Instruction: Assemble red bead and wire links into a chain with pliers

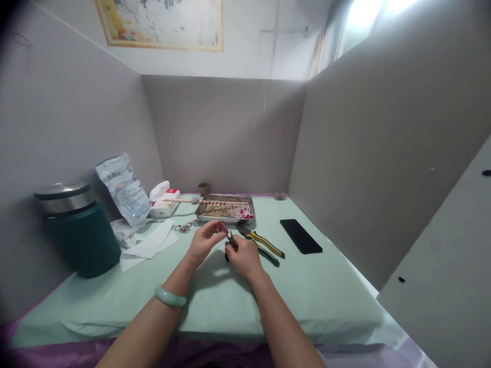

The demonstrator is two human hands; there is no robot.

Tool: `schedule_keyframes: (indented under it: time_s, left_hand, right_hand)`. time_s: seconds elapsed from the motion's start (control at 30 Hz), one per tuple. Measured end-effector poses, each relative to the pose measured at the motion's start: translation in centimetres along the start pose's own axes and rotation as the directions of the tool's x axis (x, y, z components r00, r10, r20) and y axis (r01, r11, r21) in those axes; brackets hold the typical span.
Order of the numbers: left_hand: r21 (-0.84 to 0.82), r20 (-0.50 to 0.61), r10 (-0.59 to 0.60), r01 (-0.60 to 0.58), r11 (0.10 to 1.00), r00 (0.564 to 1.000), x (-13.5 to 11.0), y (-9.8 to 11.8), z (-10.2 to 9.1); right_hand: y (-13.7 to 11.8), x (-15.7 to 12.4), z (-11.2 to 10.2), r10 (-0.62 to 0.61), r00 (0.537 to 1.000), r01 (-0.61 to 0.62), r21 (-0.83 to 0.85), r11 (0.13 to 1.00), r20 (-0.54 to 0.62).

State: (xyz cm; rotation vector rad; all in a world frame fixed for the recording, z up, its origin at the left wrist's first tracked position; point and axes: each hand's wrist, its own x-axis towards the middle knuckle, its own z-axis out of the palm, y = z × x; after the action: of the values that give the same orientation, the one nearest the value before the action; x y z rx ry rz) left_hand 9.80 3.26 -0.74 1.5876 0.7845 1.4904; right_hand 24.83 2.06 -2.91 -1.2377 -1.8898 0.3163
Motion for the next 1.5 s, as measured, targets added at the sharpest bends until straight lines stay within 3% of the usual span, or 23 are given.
schedule_keyframes:
  time_s: [0.1, 0.27, 0.37, 0.47, 0.53, 0.6, 0.7, 0.87, 1.17, 1.5]
  left_hand:
    - [-0.093, -0.044, -0.031, 0.026, 0.995, 0.999, 0.2, -0.1, -0.3]
    - [-0.145, -0.050, -0.149, 0.141, 0.979, 0.988, 0.4, 0.0, -0.1]
    - [-0.135, -0.060, -0.190, 0.181, 0.974, 0.980, 0.5, -0.1, 0.1]
    - [-0.134, -0.065, -0.218, 0.208, 0.969, 0.974, 0.4, -0.4, 0.2]
    - [-0.134, -0.059, -0.239, 0.229, 0.964, 0.969, 0.3, -0.6, 0.4]
    - [-0.135, -0.048, -0.263, 0.255, 0.958, 0.964, 0.3, -0.9, 0.5]
    - [-0.150, -0.026, -0.304, 0.297, 0.943, 0.952, 0.1, -1.2, 0.8]
    - [-0.235, 0.056, -0.348, 0.351, 0.906, 0.936, 0.0, -1.4, 0.8]
    - [-0.373, -0.025, -0.361, 0.326, 0.869, 0.932, 0.1, -2.0, 0.3]
    - [-0.451, 0.009, -0.369, 0.333, 0.828, 0.929, 0.1, -1.6, 0.4]
  right_hand:
    - [0.4, 0.6, -1.2, 0.115, 0.989, -0.113, -0.027, 0.993, 0.091]
    - [1.3, 1.0, -1.7, 0.167, 0.954, -0.158, -0.054, 0.986, 0.251]
    - [1.1, 0.5, -1.1, 0.155, 0.974, -0.130, -0.157, 0.979, 0.164]
    - [0.5, 0.0, -0.5, -0.007, 0.999, -0.002, -0.251, 0.968, -0.036]
    - [0.1, -0.2, -0.3, -0.075, 0.988, 0.054, -0.152, 0.987, -0.136]
    - [-0.1, -0.1, -0.1, -0.056, 0.984, 0.067, 0.059, 0.996, -0.171]
    - [-0.1, 0.1, 0.3, 0.001, 0.990, 0.041, 0.297, 0.954, -0.141]
    - [0.4, 0.2, 0.7, 0.112, 0.990, -0.062, 0.454, 0.889, -0.086]
    - [0.4, 0.1, 1.0, 0.167, 0.986, -0.141, 0.485, 0.863, -0.012]
    - [0.3, -0.3, 1.2, 0.096, 0.993, -0.061, 0.374, 0.926, -0.075]
